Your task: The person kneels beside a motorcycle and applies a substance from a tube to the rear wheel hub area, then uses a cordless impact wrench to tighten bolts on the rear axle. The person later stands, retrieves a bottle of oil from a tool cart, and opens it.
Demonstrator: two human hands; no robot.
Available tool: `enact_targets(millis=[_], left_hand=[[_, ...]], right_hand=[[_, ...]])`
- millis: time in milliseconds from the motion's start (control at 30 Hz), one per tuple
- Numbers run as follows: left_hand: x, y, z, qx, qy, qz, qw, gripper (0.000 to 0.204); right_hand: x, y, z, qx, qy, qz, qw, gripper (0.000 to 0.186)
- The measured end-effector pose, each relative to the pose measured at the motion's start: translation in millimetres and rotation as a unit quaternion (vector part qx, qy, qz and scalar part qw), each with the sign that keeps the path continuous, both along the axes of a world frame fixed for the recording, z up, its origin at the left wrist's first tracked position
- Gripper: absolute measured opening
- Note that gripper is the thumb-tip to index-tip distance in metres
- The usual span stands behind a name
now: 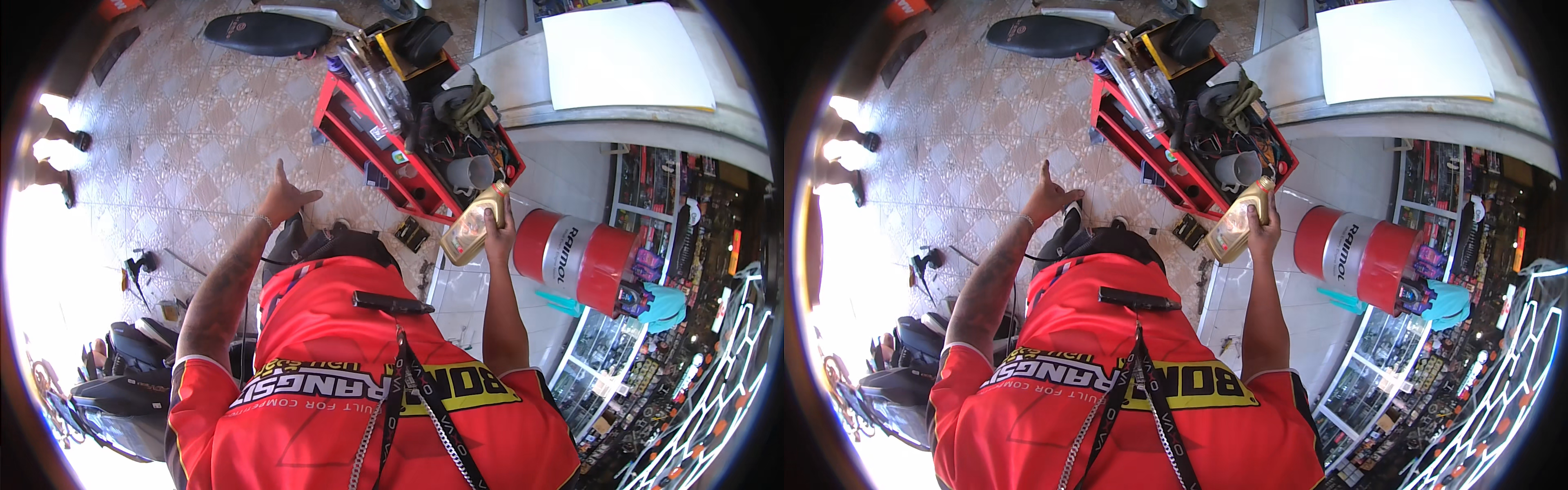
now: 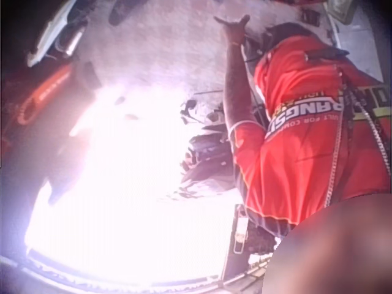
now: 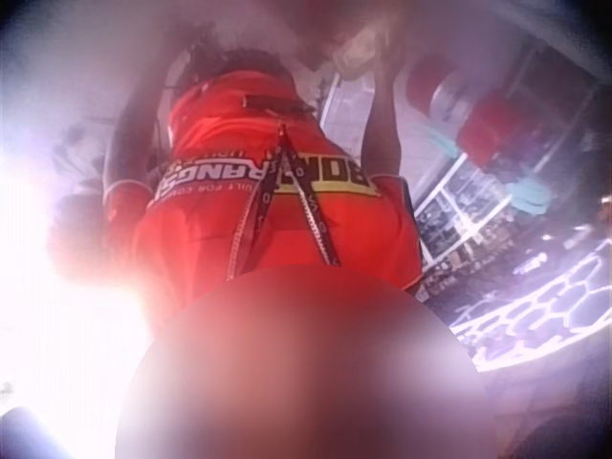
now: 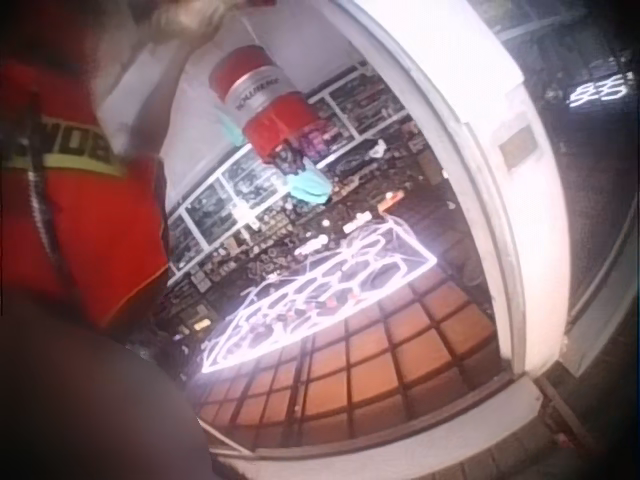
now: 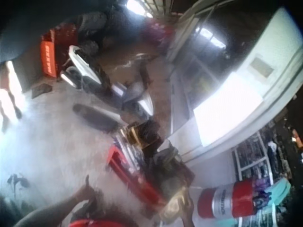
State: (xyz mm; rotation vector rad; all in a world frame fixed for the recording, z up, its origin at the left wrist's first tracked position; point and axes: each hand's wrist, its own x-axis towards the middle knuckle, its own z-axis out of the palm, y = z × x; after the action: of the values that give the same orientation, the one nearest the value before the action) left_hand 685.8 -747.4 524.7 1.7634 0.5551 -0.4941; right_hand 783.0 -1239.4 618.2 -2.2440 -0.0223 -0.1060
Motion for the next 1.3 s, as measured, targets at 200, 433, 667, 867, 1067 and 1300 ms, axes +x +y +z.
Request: enact_targets(millis=[200,433,667,867,1067,1300], left_hand=[[-5.9,23.0,-17.8,-0.012,-0.004,0.044,0.999,0.138],[-5.1,45.2,-20.7,-0.008,0.036,0.024,0.999,0.141],[-2.4,49.2,-29.2,-0.018,0.021,0.064,0.998,0.135],[0.3,49.5,-31.0,-0.026,0.031,0.068,0.997,0.135],[5.6,51.6,-33.4,-0.016,0.027,0.059,0.998,0.136],[8.9,53.2,-42.7,-0.003,0.050,0.026,0.998,0.136]], right_hand=[[7.8,8.8,-11.1,-0.020,0.038,-0.015,0.999,0.065],[15.8,13.1,-11.1,0.003,0.094,-0.032,0.995,0.067],[18.9,21.2,-7.0,-0.033,0.077,-0.004,0.996,0.067],[18.3,24.1,-5.2,-0.046,0.090,-0.005,0.995,0.068],[18.9,22.4,-7.0,-0.057,0.116,-0.018,0.991,0.068],[18.4,27.7,-3.5,-0.033,0.130,-0.021,0.991,0.068]])
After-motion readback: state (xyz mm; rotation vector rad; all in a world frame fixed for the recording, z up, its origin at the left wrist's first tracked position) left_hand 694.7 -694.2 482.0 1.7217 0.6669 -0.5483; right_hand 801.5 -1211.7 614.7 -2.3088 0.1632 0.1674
